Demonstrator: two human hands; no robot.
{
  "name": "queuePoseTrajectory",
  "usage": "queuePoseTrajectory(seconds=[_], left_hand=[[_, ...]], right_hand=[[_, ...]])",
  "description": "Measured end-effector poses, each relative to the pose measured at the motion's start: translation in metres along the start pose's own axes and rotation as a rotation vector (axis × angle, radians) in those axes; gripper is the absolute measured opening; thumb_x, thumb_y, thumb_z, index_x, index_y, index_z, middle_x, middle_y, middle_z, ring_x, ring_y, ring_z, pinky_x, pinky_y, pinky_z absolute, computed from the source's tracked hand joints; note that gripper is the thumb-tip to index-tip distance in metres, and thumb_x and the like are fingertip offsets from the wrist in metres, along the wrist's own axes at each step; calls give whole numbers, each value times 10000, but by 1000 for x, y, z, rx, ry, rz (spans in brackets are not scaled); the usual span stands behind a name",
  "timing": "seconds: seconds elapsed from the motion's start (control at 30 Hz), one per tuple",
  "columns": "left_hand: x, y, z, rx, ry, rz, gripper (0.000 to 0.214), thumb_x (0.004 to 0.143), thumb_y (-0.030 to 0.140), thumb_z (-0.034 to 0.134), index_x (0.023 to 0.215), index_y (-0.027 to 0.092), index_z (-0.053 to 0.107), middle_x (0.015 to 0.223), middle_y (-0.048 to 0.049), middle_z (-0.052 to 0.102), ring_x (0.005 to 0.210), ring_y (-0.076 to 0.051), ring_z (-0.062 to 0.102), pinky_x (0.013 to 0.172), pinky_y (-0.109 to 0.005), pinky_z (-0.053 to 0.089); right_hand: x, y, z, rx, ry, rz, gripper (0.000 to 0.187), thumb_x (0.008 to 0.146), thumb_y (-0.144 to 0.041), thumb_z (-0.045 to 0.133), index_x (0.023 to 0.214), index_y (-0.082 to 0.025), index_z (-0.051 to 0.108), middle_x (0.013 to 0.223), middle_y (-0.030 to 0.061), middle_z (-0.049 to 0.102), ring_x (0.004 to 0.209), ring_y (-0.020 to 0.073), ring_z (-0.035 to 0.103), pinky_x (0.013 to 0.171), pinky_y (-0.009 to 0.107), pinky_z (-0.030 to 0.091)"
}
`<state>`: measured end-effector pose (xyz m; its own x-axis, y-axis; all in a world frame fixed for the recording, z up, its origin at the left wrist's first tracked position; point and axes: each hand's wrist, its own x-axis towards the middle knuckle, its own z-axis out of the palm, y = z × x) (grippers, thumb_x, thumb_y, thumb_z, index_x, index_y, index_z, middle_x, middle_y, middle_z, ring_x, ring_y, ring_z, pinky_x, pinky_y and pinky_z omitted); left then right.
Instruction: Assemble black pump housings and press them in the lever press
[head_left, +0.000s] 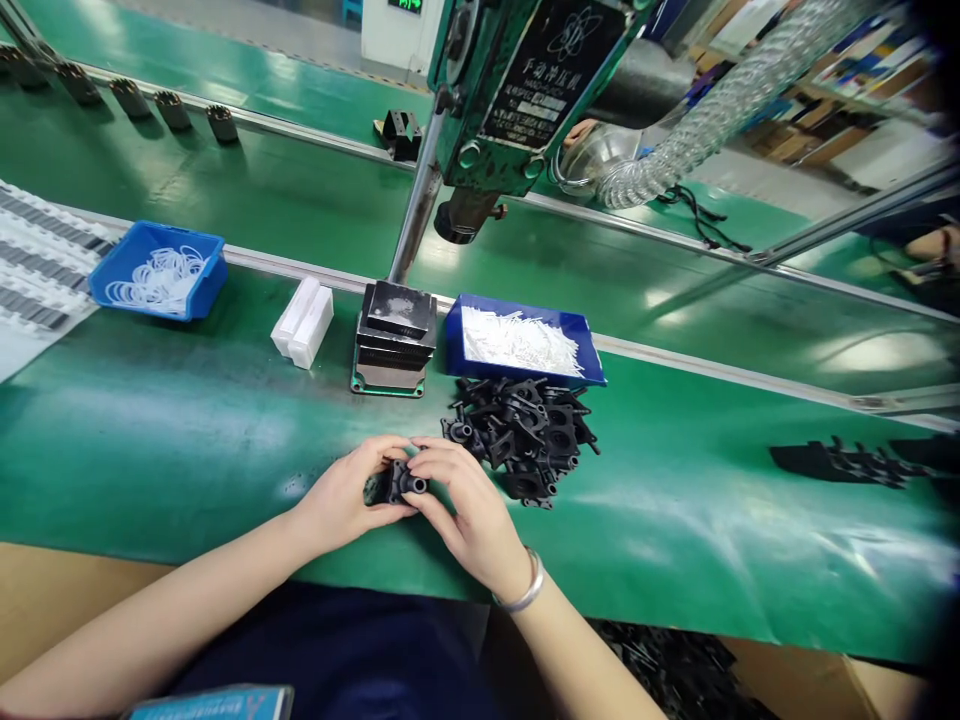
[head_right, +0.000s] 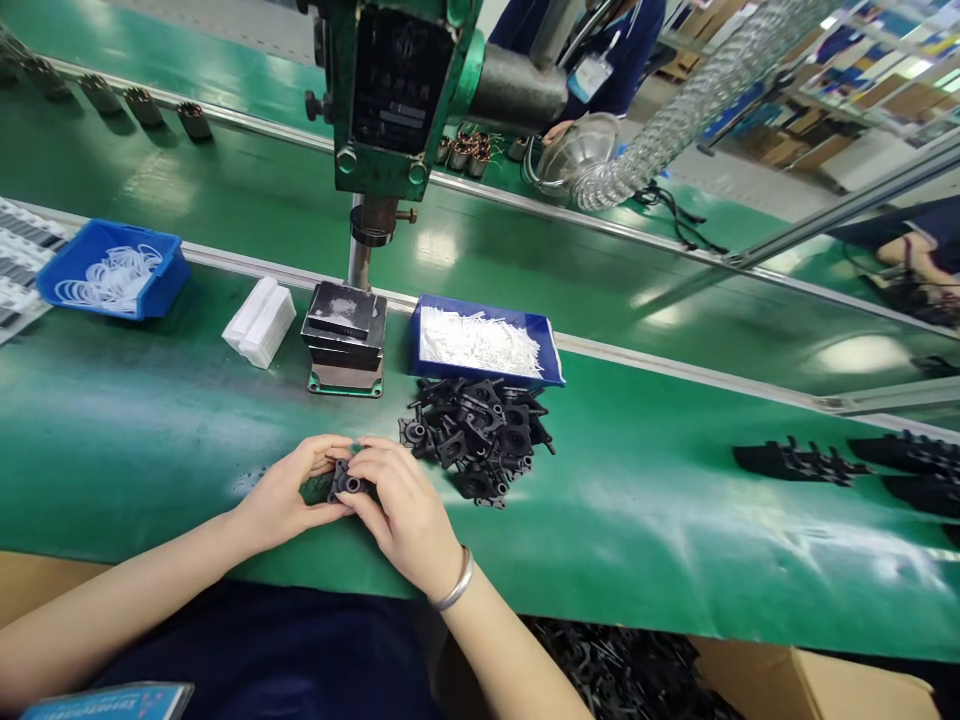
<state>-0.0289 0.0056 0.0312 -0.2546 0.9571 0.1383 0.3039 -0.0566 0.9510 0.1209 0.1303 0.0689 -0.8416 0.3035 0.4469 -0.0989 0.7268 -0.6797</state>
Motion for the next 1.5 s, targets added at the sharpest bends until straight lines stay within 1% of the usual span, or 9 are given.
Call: queuePoseTrajectory(seconds=[0.47,0.73,0.9,1.03,1.17,1.23,1.33,1.43,1.5], left_hand=[[1,-2,-4,113,-53,29,627,816,255,755,1345,301,420,1235,-24,624,1102,-195,646,971,-328,545],[2,-1,-7,141,-80,47,593,819,248,745,1326,275,438,1229,-43,642,1110,-207,653,974,-354,546],[3,17,-13,157,-2,88,552,798,245,767,1275,252,489,1176,-52,659,1061,-204,671,911,-330,577],[23,60,-45,300,104,378,401,821,269,772,1174,218,588,1064,-55,676,993,-190,657,877,-309,561],[73,94,-90,408,292,538,376,801,316,794,1119,193,636,1022,-52,679,932,-175,646,833,-293,558],[103,94,-106,395,329,519,369,785,362,795,1076,185,650,998,-47,673,903,-179,645,799,-300,570],[138,79,-117,355,284,441,409,751,419,798,1046,176,653,999,-51,665,893,-194,647,807,-337,576],[156,63,-116,351,243,400,411,755,436,784,1036,170,645,983,-51,668,861,-189,648,810,-343,573],[161,58,-114,351,229,395,407,764,438,776,1040,172,639,979,-49,667,854,-186,648,799,-333,570]], right_hand=[[-4,0,2,31,-47,105,194,903,-154,653,1053,-223,552,1029,51,660,1159,209,578,990,404,507],[-4,3,4,36,-52,89,157,920,-210,639,1052,-235,557,1038,53,657,1154,209,585,996,411,510],[1,-1,-8,33,-66,114,339,896,-327,676,1196,-246,539,1247,100,590,1252,227,541,1046,425,490],[20,-13,-40,-48,19,82,298,922,-281,640,1200,-238,540,1283,108,565,1223,212,555,1036,408,487],[64,-30,-93,-242,217,-56,203,919,-228,628,1120,-226,600,1192,93,622,1156,224,587,1020,439,480],[94,-40,-121,-302,388,-167,150,912,-225,634,1061,-220,625,1133,89,637,1125,229,602,1016,455,485],[150,-58,-159,-255,614,-319,183,921,-233,627,1101,-205,607,1144,100,605,1102,194,609,1004,404,518],[212,-81,-191,-209,636,-323,467,911,-252,617,1340,-144,467,1433,120,437,1232,173,536,988,277,499],[249,-98,-209,-125,570,-259,622,883,-260,574,1446,-135,341,1505,65,383,1267,208,526,883,237,482]])
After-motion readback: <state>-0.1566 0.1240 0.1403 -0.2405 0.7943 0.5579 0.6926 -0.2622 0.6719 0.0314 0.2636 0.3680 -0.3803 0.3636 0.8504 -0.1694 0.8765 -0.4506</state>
